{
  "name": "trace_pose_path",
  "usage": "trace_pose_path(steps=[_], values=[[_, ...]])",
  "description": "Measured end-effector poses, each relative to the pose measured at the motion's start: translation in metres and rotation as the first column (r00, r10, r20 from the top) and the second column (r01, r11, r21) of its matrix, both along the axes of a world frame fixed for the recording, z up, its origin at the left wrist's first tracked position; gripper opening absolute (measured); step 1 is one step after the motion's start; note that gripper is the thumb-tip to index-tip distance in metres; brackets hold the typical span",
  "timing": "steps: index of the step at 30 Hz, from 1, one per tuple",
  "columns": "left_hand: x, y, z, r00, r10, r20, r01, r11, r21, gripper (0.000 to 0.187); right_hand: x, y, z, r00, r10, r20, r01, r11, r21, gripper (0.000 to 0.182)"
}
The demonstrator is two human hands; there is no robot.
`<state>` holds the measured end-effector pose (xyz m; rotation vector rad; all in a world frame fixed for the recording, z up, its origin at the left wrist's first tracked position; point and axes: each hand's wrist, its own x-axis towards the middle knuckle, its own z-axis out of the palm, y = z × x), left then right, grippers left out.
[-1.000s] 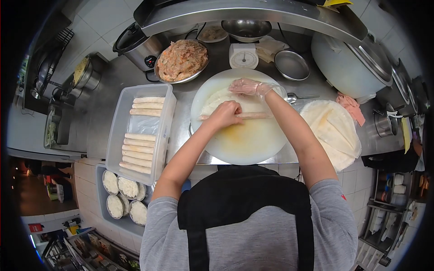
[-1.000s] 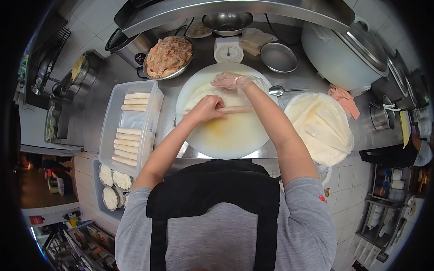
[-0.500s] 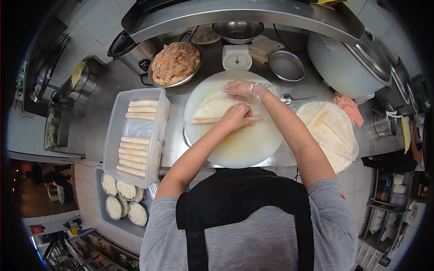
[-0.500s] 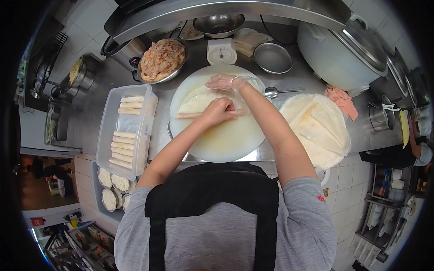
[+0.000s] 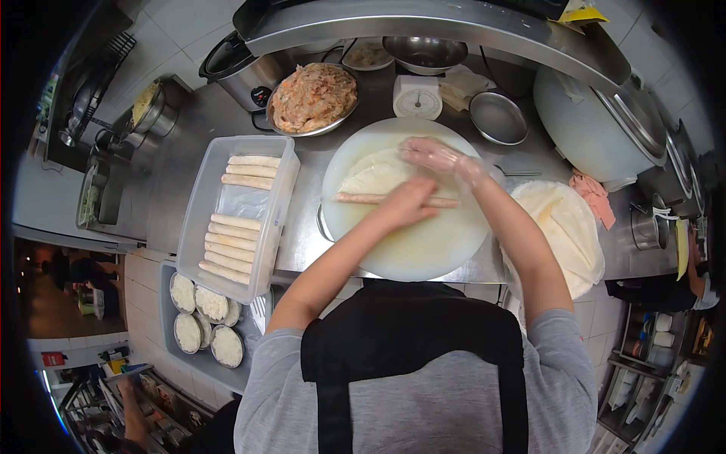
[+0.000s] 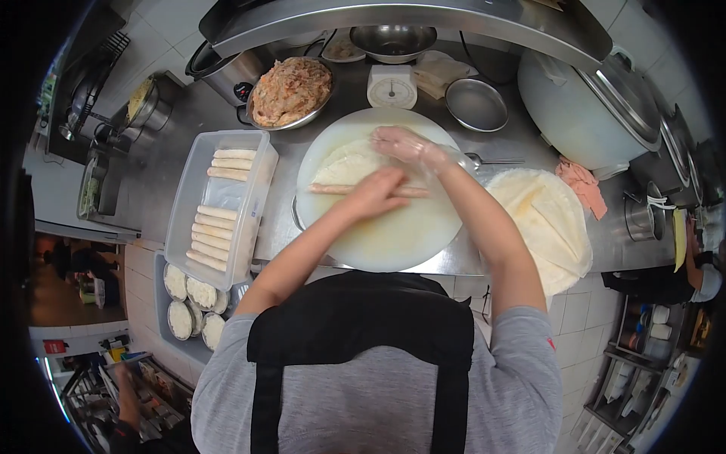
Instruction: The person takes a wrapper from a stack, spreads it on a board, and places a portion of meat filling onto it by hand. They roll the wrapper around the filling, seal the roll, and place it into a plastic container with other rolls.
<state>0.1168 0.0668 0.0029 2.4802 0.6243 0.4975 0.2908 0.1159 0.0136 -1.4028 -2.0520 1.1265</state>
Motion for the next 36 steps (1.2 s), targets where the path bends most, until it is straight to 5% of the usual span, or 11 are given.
trace_pose_path(steps=[4,6,8,12,14,16,18,19,21,24,36], values=[[-0.069,0.02,0.007,0.988,0.112,-0.104,-0.114,0.993,-0.011,0.029,0.007,-0.073,0.021,0.937,0.091,0.336,-0.107,0.994,0.029,0.028],[-0.082,0.025,0.009,0.982,0.137,-0.132,-0.148,0.986,-0.081,0.028,0.004,-0.096,0.008,0.911,-0.081,0.405,0.017,0.987,0.157,0.026],[-0.085,0.029,0.008,0.984,0.128,-0.126,-0.138,0.988,-0.072,0.026,0.008,-0.101,-0.001,0.938,-0.129,0.321,0.081,0.984,0.161,0.024],[-0.093,0.042,0.012,0.987,0.098,-0.127,-0.134,0.939,-0.315,0.019,0.018,-0.098,-0.009,0.978,-0.207,0.033,0.205,0.978,0.048,0.016],[-0.093,0.042,0.013,0.986,0.111,-0.127,-0.155,0.894,-0.42,0.017,0.017,-0.097,0.0,0.962,-0.236,0.139,0.23,0.971,0.061,0.013],[-0.089,0.041,0.005,0.98,0.18,-0.087,-0.185,0.982,-0.046,0.013,0.012,-0.097,0.004,0.934,-0.263,0.243,0.251,0.965,0.079,0.011],[-0.084,0.033,-0.003,0.985,0.17,0.027,-0.172,0.981,0.09,0.016,0.008,-0.097,-0.001,0.885,-0.346,0.311,0.22,0.9,0.375,0.008],[-0.081,0.027,-0.007,0.98,0.145,0.135,-0.172,0.96,0.221,0.019,0.002,-0.099,0.004,0.884,-0.347,0.313,0.219,0.9,0.377,0.008],[-0.073,0.013,-0.016,0.978,0.126,0.166,-0.166,0.953,0.252,0.024,-0.012,-0.104,0.011,0.887,-0.312,0.341,0.071,0.821,0.567,0.007],[-0.078,0.002,-0.025,0.981,0.102,0.163,-0.148,0.941,0.304,0.037,-0.022,-0.113,0.009,0.923,-0.232,0.305,-0.014,0.775,0.632,0.012],[-0.051,0.0,-0.018,0.979,0.041,0.199,-0.083,0.975,0.205,0.033,-0.02,-0.114,0.001,0.941,-0.202,0.27,0.003,0.805,0.593,0.014]])
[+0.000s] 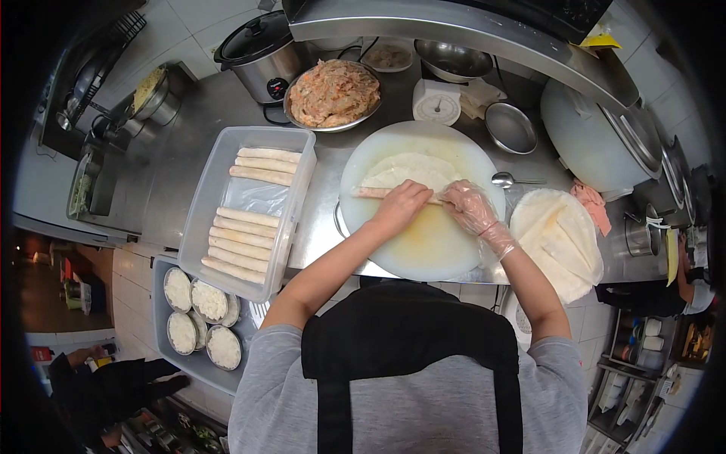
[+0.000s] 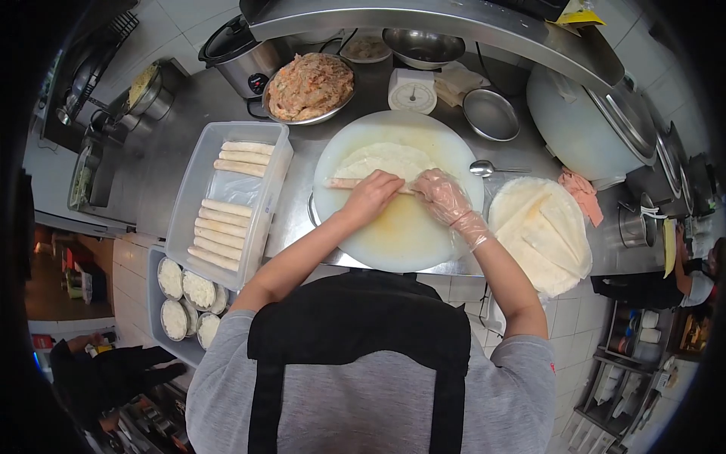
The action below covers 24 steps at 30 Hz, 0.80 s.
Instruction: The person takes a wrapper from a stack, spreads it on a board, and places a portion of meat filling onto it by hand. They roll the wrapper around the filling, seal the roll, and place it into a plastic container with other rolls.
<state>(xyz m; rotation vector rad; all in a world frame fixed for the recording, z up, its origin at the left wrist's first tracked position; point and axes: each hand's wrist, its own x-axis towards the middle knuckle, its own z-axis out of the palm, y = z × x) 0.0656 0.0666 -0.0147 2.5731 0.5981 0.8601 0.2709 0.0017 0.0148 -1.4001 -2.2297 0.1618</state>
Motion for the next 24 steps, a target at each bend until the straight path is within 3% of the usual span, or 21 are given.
trace_pose_path(steps=[5,9,14,17,19,20,22,24], values=[[0.002,0.008,-0.013,1.0,-0.027,-0.007,0.027,1.0,-0.01,0.025,0.004,0.004,-0.007,0.999,-0.015,-0.049,0.016,1.0,0.017,0.013],[0.008,0.017,0.004,0.992,-0.04,-0.119,0.033,0.998,-0.055,0.028,0.015,0.021,-0.009,0.99,-0.057,-0.128,0.034,0.984,-0.173,0.013],[0.008,-0.006,-0.007,0.998,0.049,-0.026,-0.046,0.992,0.114,0.036,0.018,0.033,-0.008,0.975,-0.116,-0.191,0.054,0.951,-0.306,0.011],[0.009,0.005,-0.009,1.0,0.016,0.0,-0.016,0.998,0.054,0.037,0.017,0.035,-0.004,0.959,-0.196,-0.204,0.084,0.886,-0.455,0.013],[0.01,0.014,-0.008,1.0,0.001,-0.03,0.0,1.0,0.013,0.037,0.012,0.03,-0.003,0.99,-0.134,0.037,0.134,0.991,0.0,0.018],[0.011,0.02,-0.007,0.998,-0.016,-0.059,0.015,1.0,-0.026,0.038,0.011,0.027,-0.004,0.991,-0.131,0.039,0.131,0.991,0.001,0.018],[0.014,0.033,-0.005,0.995,-0.043,-0.092,0.037,0.997,-0.063,0.037,0.008,0.023,-0.007,0.999,0.029,0.043,-0.032,0.997,0.071,0.022],[0.012,0.03,-0.002,0.989,-0.079,-0.128,0.065,0.992,-0.107,0.037,0.005,0.025,-0.008,0.999,-0.008,0.048,0.007,1.0,0.027,0.02]])
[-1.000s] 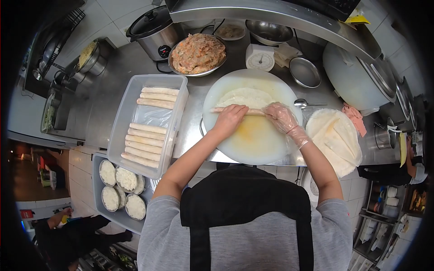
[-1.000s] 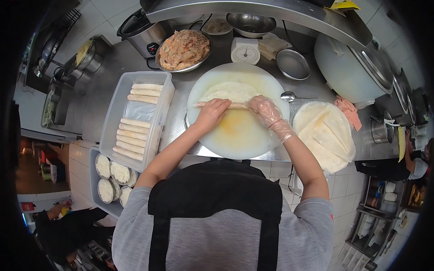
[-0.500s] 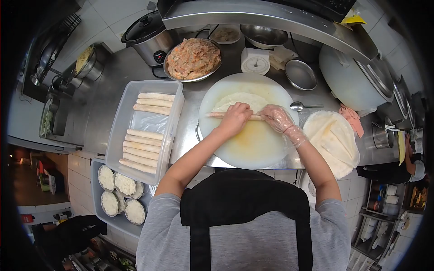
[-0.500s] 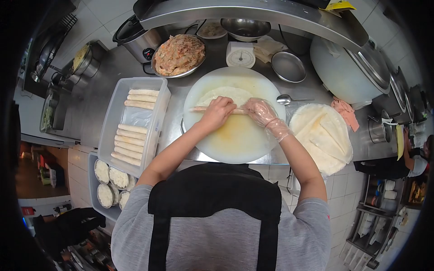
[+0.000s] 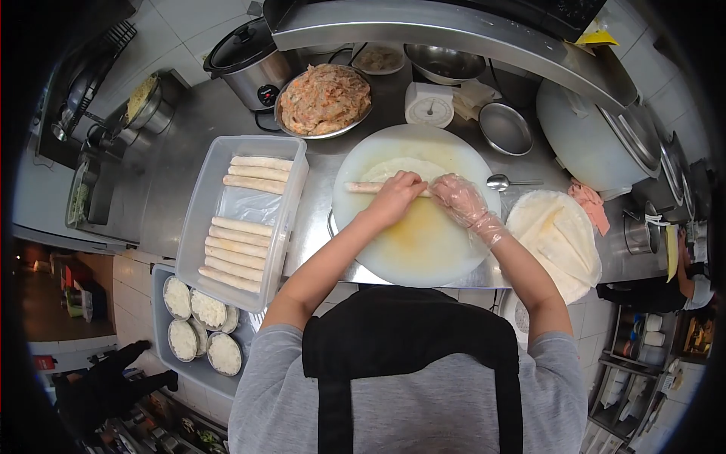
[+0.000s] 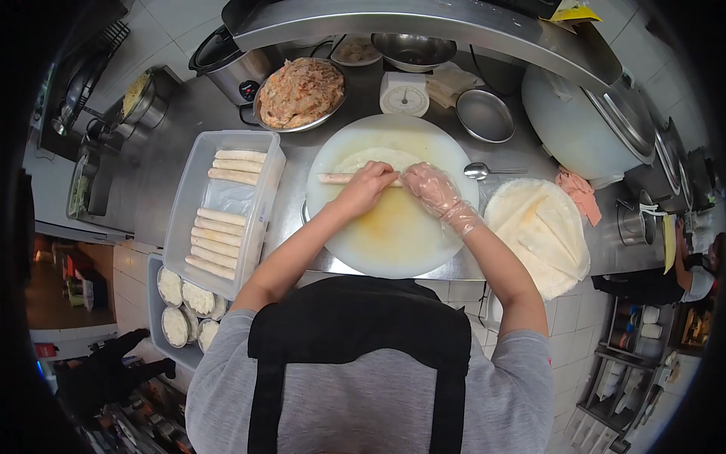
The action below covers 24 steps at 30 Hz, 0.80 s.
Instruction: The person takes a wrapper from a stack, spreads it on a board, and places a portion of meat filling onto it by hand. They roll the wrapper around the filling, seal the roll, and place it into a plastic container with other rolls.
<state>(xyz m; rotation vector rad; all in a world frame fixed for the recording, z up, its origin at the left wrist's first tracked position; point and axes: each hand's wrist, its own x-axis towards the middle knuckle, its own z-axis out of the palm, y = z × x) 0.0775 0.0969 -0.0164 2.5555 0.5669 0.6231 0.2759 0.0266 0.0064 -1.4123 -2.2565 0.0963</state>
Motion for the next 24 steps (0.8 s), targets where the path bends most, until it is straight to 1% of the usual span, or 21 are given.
trace_pose_path(steps=[1,2,4,5,6,7,8,10,11,12,13,14,17,18,19,20,22,24], values=[[-0.002,-0.005,0.004,0.998,0.057,0.022,-0.059,0.995,0.083,0.038,0.0,0.003,0.001,0.999,-0.037,0.009,0.037,0.999,-0.037,0.018],[-0.003,-0.01,0.008,0.993,0.111,0.048,-0.118,0.979,0.167,0.038,0.003,0.006,0.0,0.999,-0.039,0.009,0.039,0.999,-0.034,0.018],[-0.007,-0.012,0.001,0.991,0.108,0.074,-0.121,0.974,0.193,0.038,0.007,0.011,-0.005,0.986,0.001,-0.165,-0.013,0.997,-0.071,0.013],[-0.01,-0.013,-0.002,0.989,0.111,0.099,-0.13,0.969,0.212,0.038,0.01,0.012,-0.007,0.986,0.002,-0.168,-0.014,0.997,-0.072,0.013],[-0.01,-0.011,-0.004,0.989,0.114,0.097,-0.132,0.968,0.212,0.038,0.011,0.014,-0.007,0.984,-0.012,-0.176,-0.007,0.994,-0.108,0.012],[-0.008,-0.007,-0.006,0.989,0.104,0.11,-0.124,0.973,0.195,0.037,0.012,0.015,-0.007,0.983,-0.026,-0.182,-0.001,0.99,-0.145,0.011],[-0.007,-0.002,-0.007,0.988,0.094,0.124,-0.115,0.977,0.178,0.037,0.011,0.016,-0.007,0.983,-0.022,-0.18,-0.005,0.989,-0.144,0.011],[-0.006,0.006,-0.009,0.99,0.076,0.118,-0.094,0.982,0.162,0.036,0.008,0.016,-0.005,0.993,-0.077,-0.091,0.072,0.996,-0.057,0.014],[-0.006,0.01,-0.009,0.992,0.053,0.111,-0.068,0.987,0.144,0.036,0.005,0.015,-0.005,0.993,-0.076,-0.09,0.071,0.996,-0.055,0.014],[-0.006,0.011,-0.006,0.992,0.052,0.112,-0.068,0.987,0.147,0.036,0.001,0.013,-0.006,0.998,-0.045,-0.033,0.046,0.998,0.04,0.013],[-0.006,0.013,-0.003,0.994,0.04,0.098,-0.05,0.993,0.106,0.036,-0.001,0.012,-0.005,0.999,-0.02,0.027,0.016,0.991,0.132,0.013],[-0.005,0.014,-0.001,0.996,0.027,0.084,-0.032,0.998,0.061,0.035,0.0,0.013,-0.006,0.999,-0.021,0.028,0.017,0.991,0.133,0.013],[-0.006,0.017,0.005,0.994,-0.011,0.109,0.007,0.999,0.035,0.035,0.003,0.02,-0.008,0.998,-0.044,0.043,0.04,0.995,0.088,0.018],[-0.005,0.02,0.003,0.994,-0.014,0.106,0.011,0.999,0.031,0.035,0.004,0.024,-0.004,0.999,-0.038,0.0,0.038,0.999,0.007,0.017],[-0.004,0.024,0.003,0.999,-0.012,0.053,0.012,1.0,0.017,0.034,0.005,0.027,0.0,0.999,-0.033,-0.042,0.03,0.997,-0.07,0.016],[-0.003,0.026,0.002,1.0,-0.011,0.0,0.011,1.0,0.005,0.034,0.005,0.027,0.003,0.998,-0.036,-0.042,0.033,0.997,-0.07,0.016],[-0.005,0.021,0.007,1.0,-0.03,-0.008,0.029,0.999,-0.021,0.034,0.006,0.027,0.008,0.987,-0.105,-0.125,0.062,0.949,-0.308,0.018],[-0.011,0.009,0.01,0.999,-0.044,-0.018,0.043,0.998,-0.049,0.034,0.004,0.015,0.005,0.99,-0.078,-0.115,0.039,0.95,-0.309,0.018]])
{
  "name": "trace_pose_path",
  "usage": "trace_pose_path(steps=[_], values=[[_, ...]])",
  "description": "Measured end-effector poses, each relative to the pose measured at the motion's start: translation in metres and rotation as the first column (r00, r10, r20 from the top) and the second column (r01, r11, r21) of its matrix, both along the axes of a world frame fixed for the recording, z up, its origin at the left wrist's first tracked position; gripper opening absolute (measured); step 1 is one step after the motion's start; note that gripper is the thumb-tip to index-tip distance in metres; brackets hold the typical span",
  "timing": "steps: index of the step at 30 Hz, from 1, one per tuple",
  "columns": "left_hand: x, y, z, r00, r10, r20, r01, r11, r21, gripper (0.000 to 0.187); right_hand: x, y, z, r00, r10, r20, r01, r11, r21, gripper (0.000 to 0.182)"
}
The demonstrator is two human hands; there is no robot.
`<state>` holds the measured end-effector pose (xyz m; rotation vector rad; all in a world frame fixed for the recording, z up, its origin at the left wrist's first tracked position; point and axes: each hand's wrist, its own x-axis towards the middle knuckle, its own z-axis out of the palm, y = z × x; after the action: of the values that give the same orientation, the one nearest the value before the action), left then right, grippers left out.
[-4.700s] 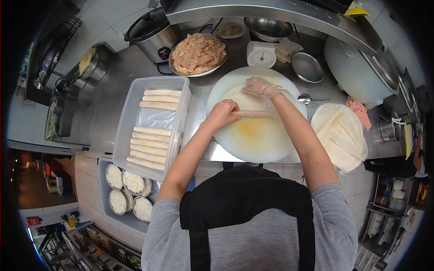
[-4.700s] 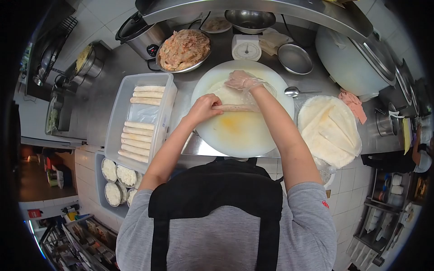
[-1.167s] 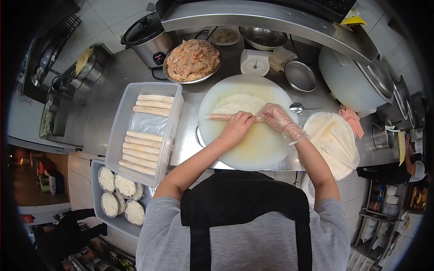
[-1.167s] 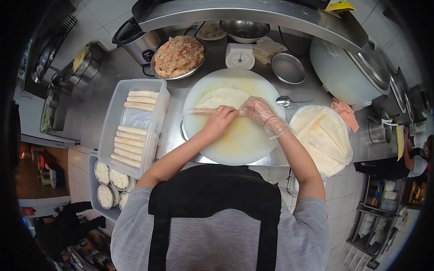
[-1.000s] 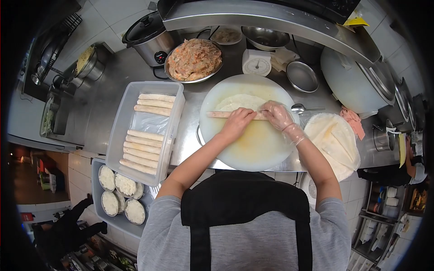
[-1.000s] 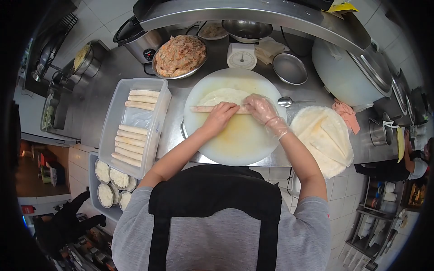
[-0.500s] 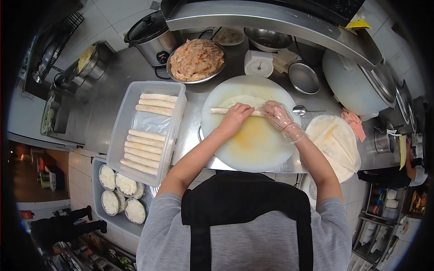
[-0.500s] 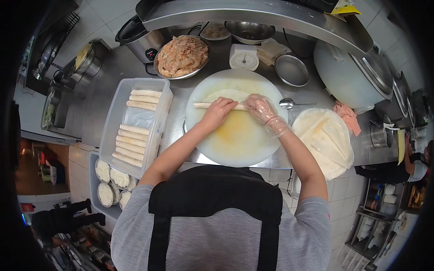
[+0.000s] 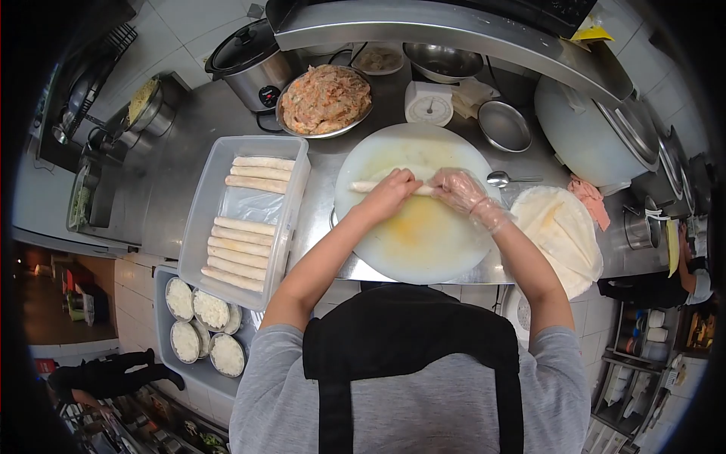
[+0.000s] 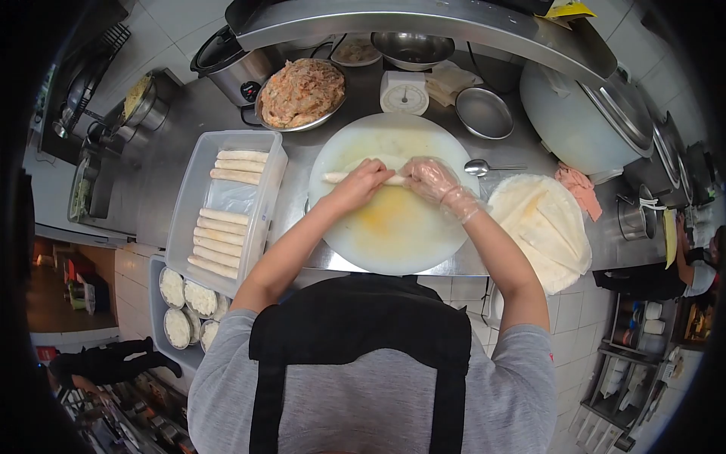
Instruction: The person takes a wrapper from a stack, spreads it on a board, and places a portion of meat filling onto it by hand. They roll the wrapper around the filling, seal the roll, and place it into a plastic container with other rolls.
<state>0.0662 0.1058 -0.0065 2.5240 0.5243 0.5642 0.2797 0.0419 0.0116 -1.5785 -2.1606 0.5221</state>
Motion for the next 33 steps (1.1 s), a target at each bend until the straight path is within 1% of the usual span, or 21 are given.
trace_pose_path(steps=[3,5,6,8,9,13,15,16,17,18,19,20,21,23,26,27,28,30,31,32,33], values=[[-0.012,-0.037,0.002,0.999,0.007,-0.043,-0.007,1.0,-0.017,0.033,-0.012,-0.034,0.002,0.998,0.054,0.026,-0.054,0.998,0.035,0.018],[-0.019,-0.064,-0.002,0.992,0.109,-0.058,-0.101,0.985,0.139,0.041,-0.017,-0.044,0.004,0.996,0.078,0.038,-0.08,0.995,0.062,0.018],[-0.02,-0.079,0.002,0.992,0.114,-0.057,-0.105,0.985,0.134,0.041,-0.018,-0.046,0.004,0.996,0.071,0.051,-0.075,0.995,0.069,0.018],[-0.02,-0.101,0.015,0.97,0.241,0.024,-0.238,0.932,0.271,0.054,-0.017,-0.043,0.005,0.996,0.07,0.063,-0.075,0.994,0.083,0.017],[-0.021,-0.107,0.011,0.965,0.244,-0.094,-0.221,0.954,0.203,0.067,-0.015,-0.039,0.006,0.994,0.087,0.063,-0.089,0.995,0.033,0.015],[-0.022,-0.111,-0.002,0.956,0.271,-0.114,-0.245,0.948,0.204,0.071,0.001,-0.02,0.004,0.973,0.23,0.016,-0.228,0.971,-0.068,0.012],[-0.021,-0.11,-0.002,0.96,0.25,-0.123,-0.225,0.956,0.187,0.073,0.03,0.005,0.014,0.978,0.192,0.079,-0.197,0.979,0.06,0.009],[-0.022,-0.109,-0.002,0.957,0.263,-0.124,-0.238,0.953,0.186,0.073,0.057,0.025,0.02,0.988,0.091,0.122,-0.114,0.974,0.194,0.012],[-0.022,-0.109,-0.001,0.956,0.265,-0.126,-0.242,0.954,0.176,0.073,0.085,0.044,0.031,0.994,-0.097,0.052,0.086,0.981,0.176,0.013],[-0.02,-0.109,0.0,0.957,0.261,-0.126,-0.24,0.957,0.165,0.073,0.105,0.059,0.045,0.888,-0.457,-0.05,0.453,0.888,-0.083,0.014],[-0.019,-0.108,0.001,0.958,0.26,-0.117,-0.239,0.957,0.165,0.073,0.136,0.08,0.052,0.848,-0.468,0.249,0.491,0.871,-0.032,0.022],[-0.019,-0.107,0.001,0.956,0.266,-0.12,-0.247,0.957,0.152,0.073,0.158,0.093,0.057,0.724,-0.45,0.523,0.513,0.858,0.028,0.03],[-0.018,-0.105,0.002,0.953,0.276,-0.126,-0.259,0.956,0.139,0.072,0.161,0.094,0.061,0.723,-0.449,0.526,0.51,0.859,0.032,0.03],[-0.016,-0.102,0.002,0.95,0.287,-0.12,-0.272,0.954,0.128,0.071,0.162,0.099,0.067,0.637,-0.439,0.633,0.632,0.768,-0.104,0.048],[-0.014,-0.102,0.004,0.944,0.307,-0.122,-0.298,0.95,0.092,0.07,0.187,0.12,0.012,0.563,-0.417,0.714,0.672,0.734,-0.101,0.056],[-0.014,-0.104,0.005,0.943,0.309,-0.121,-0.301,0.951,0.076,0.069,0.215,0.126,-0.028,0.578,-0.513,0.635,0.634,0.772,0.047,0.057],[-0.015,-0.106,0.002,0.937,0.325,-0.128,-0.317,0.945,0.074,0.069,0.202,0.123,-0.01,0.59,-0.5,0.633,0.62,0.783,0.04,0.057],[-0.016,-0.108,-0.005,0.925,0.369,-0.088,-0.355,0.924,0.142,0.07,0.187,0.117,0.036,0.686,-0.33,0.648,0.474,0.879,-0.053,0.05],[-0.017,-0.112,-0.003,0.921,0.379,-0.09,-0.365,0.92,0.141,0.07,0.19,0.115,0.039,0.789,-0.426,0.443,0.47,0.883,0.011,0.042],[-0.018,-0.118,0.0,0.892,0.436,-0.117,-0.42,0.897,0.14,0.07,0.188,0.113,0.035,0.792,-0.42,0.443,0.464,0.886,0.008,0.042],[-0.017,-0.121,0.002,0.861,0.487,-0.144,-0.469,0.872,0.141,0.07,0.154,0.094,0.054,0.877,-0.399,0.268,0.458,0.862,-0.216,0.047]])
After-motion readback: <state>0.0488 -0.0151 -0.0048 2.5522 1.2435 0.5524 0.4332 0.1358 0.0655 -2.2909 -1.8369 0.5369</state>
